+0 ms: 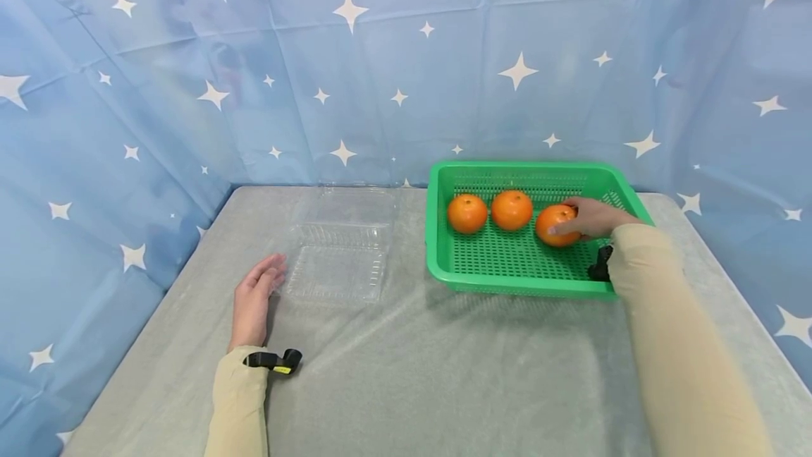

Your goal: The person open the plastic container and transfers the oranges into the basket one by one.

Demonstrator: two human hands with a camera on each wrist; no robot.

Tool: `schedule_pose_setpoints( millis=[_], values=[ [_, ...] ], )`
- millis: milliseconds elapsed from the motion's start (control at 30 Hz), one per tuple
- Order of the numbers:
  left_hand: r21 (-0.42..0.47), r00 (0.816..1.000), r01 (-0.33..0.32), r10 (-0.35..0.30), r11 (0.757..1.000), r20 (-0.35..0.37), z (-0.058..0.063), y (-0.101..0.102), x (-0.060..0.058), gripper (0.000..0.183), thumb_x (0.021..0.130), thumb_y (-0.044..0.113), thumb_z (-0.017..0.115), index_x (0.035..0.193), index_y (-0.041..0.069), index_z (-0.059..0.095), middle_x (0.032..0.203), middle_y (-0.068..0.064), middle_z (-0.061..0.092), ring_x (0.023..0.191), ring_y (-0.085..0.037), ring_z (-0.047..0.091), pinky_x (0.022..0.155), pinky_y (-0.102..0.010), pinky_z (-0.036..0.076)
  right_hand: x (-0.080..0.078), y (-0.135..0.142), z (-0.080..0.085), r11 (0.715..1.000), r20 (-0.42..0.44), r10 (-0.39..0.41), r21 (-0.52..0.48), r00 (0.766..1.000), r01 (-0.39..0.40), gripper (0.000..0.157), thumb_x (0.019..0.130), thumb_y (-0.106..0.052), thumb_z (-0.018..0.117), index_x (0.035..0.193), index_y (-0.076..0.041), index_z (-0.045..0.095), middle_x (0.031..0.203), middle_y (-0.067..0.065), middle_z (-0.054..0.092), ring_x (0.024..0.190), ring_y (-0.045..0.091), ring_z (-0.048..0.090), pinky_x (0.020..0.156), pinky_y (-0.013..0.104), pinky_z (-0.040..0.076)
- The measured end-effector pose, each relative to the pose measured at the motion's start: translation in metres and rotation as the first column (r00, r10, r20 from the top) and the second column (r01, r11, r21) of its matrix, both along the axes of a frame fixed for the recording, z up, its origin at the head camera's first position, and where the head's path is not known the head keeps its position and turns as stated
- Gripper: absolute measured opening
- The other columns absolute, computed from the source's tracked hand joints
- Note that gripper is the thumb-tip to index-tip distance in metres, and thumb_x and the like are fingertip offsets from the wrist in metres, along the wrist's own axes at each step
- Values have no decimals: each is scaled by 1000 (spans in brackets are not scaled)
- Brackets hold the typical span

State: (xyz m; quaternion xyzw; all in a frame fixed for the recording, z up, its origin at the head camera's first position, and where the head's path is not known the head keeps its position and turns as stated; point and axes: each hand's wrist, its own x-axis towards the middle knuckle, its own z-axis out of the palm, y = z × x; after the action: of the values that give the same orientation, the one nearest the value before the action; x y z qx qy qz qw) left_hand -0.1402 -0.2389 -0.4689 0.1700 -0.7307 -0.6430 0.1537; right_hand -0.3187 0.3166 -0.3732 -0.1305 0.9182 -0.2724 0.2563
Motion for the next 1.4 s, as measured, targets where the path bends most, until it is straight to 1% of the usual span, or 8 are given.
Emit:
schedule_pose_setpoints(
  millis=[200,500,667,1033,1067,1133,1267,1400],
  values=[
    [-3,1000,3,-3,1000,7,1,0,0,32,90,33,48,120,25,55,119,10,54,107,-8,51,93,-32,37,-2,6,-4,1000,22,-17,-11,1000,18,95,79,-43,62,135,13,11,124,33,30,107,42,42,77,43,48],
    [-4,1000,4,-4,1000,16,1,0,2,32,90,34,47,120,26,54,119,11,54,108,-9,51,94,-33,36,-3,8,-6,995,85,-57,-76,995,64,96,80,-40,61,137,12,4,127,35,23,112,47,36,81,45,46],
    [11,1000,12,-12,1000,0,1,0,1,33,90,32,47,121,24,54,119,10,54,108,-9,51,94,-32,36,-4,11,-9,992,97,-69,-94,993,78,97,80,-41,61,137,12,1,128,35,21,113,47,35,81,45,46],
    [18,1000,20,-20,1000,-7,1,0,0,32,90,33,48,121,24,54,120,10,54,108,-8,51,93,-32,37,-3,11,-8,989,96,-92,-104,991,102,97,82,-41,59,136,13,0,128,36,20,112,47,36,81,44,47],
    [21,1000,23,-23,1000,-2,5,1,1,32,91,31,47,121,24,54,120,9,54,108,-10,51,93,-32,36,-3,10,-8,989,95,-96,-107,991,106,97,82,-41,59,136,13,-1,128,36,20,112,46,36,81,44,47],
    [21,1000,24,-24,999,-1,5,1,1,32,91,31,47,121,23,54,120,9,54,108,-10,51,93,-33,36,-1,9,-8,987,90,-105,-116,990,115,97,82,-41,59,137,12,0,129,35,21,112,46,36,82,44,46],
    [21,1000,20,-20,1000,12,4,0,2,32,91,30,47,121,23,55,120,9,54,108,-12,51,93,-34,36,-1,7,-9,986,79,-113,-112,990,121,97,81,-42,60,137,12,1,129,35,21,112,45,37,82,44,46],
    [26,1000,15,-15,1000,5,0,-1,0,31,90,32,48,120,24,56,119,10,55,107,-12,51,93,-33,36,-3,7,-10,986,72,-121,-105,990,128,98,80,-43,60,137,12,2,129,35,22,113,45,36,81,44,46]
  ],
)
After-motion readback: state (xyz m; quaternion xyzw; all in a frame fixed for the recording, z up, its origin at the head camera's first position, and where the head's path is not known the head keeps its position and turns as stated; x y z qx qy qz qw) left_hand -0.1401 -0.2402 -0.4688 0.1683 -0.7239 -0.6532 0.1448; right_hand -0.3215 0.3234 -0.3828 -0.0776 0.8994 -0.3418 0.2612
